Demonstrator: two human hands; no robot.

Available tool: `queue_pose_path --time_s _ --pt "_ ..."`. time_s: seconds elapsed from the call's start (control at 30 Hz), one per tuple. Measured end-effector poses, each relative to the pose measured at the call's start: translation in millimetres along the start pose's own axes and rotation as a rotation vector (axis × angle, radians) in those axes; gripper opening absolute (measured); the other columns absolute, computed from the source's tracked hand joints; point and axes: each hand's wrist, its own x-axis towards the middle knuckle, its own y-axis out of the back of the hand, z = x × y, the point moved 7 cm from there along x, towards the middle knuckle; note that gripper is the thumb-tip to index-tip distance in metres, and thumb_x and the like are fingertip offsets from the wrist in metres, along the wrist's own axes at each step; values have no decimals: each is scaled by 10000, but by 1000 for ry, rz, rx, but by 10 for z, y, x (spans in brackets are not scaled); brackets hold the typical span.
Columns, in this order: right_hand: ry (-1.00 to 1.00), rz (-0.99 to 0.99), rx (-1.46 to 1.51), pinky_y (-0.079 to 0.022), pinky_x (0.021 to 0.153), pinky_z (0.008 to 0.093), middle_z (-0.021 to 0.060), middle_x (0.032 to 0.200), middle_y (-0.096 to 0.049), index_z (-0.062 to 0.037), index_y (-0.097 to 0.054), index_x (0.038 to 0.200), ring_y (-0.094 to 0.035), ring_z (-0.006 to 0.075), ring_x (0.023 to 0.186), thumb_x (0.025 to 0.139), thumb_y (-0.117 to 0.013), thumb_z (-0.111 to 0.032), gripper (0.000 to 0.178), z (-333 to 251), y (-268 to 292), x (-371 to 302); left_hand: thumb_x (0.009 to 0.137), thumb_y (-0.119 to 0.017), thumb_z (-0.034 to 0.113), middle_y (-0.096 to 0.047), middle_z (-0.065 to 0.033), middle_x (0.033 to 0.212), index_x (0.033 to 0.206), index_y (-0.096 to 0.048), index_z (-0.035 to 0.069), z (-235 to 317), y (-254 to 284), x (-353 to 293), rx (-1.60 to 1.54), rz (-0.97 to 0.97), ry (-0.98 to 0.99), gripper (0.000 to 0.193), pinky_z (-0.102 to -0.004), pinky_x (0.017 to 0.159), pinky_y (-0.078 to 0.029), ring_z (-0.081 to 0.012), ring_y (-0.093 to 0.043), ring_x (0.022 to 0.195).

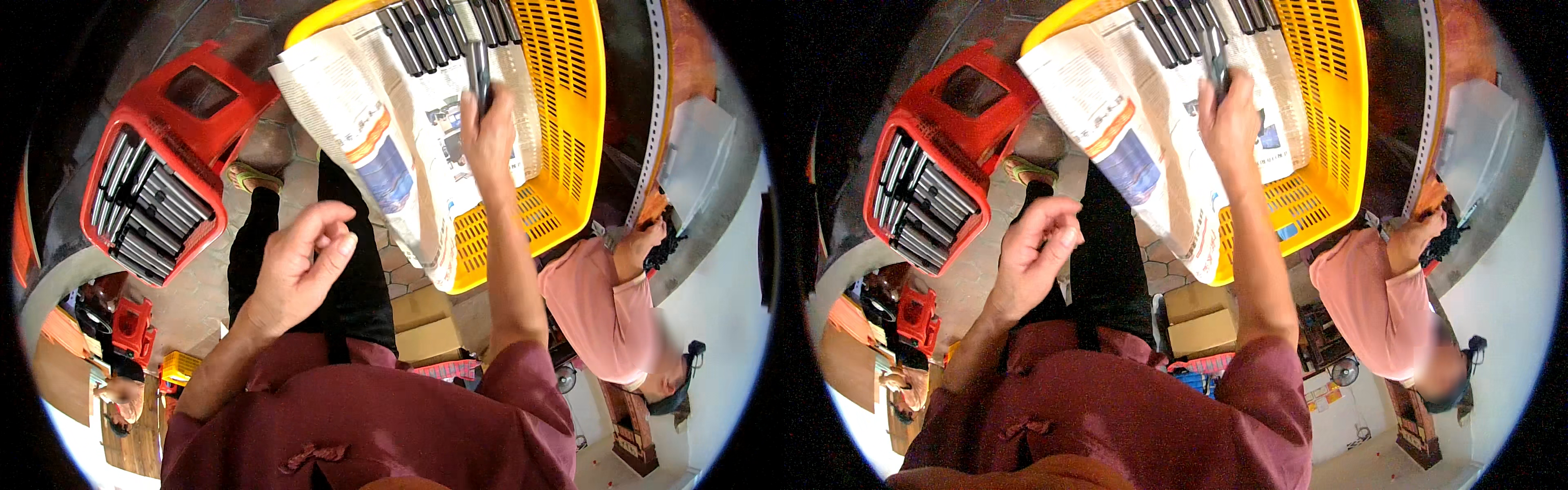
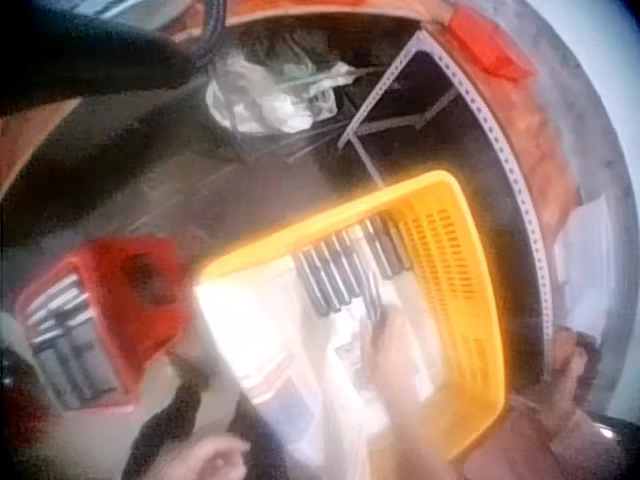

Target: The person transfers cylindrical metal parts from a red basket to a yellow basket lined with newspaper. They pick up the parts one by one or in small groups and place them in a row inside the yellow basket.

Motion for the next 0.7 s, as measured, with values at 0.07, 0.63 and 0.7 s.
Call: queue_pose_path --time_s 0.07,0.63,0.7 --pt "162 75 -45 -481 704 503 248 919 -585 23 -505 1088 -583 449 803 907 -645 -257 362 475 -239 442 929 -620 70 -553 -17 793 1120 -556 1 -90 -187 110 81 -63 42 213 -230 618 -455 -76 -526 677" --pt "419 255 -275 -412 651 519 185 810 -514 -33 -547 808 -533 390 760 789 -652 -111 132 856 -1103 1491 939 -601 120 -617 -75 820 1137 -563 -12 -530 -388 345 180 -8 359 241 -269 660 -487 -128 -596 733" --pt "389 223 -277 -428 656 523 182 826 -534 -33 -564 819 -548 385 777 795 -650 -123 127 879 -1038 1490 943 -591 126 -609 -59 837 1154 -560 -6 -529 -349 320 186 -19 352 250 -265 687 -483 -119 -587 760"
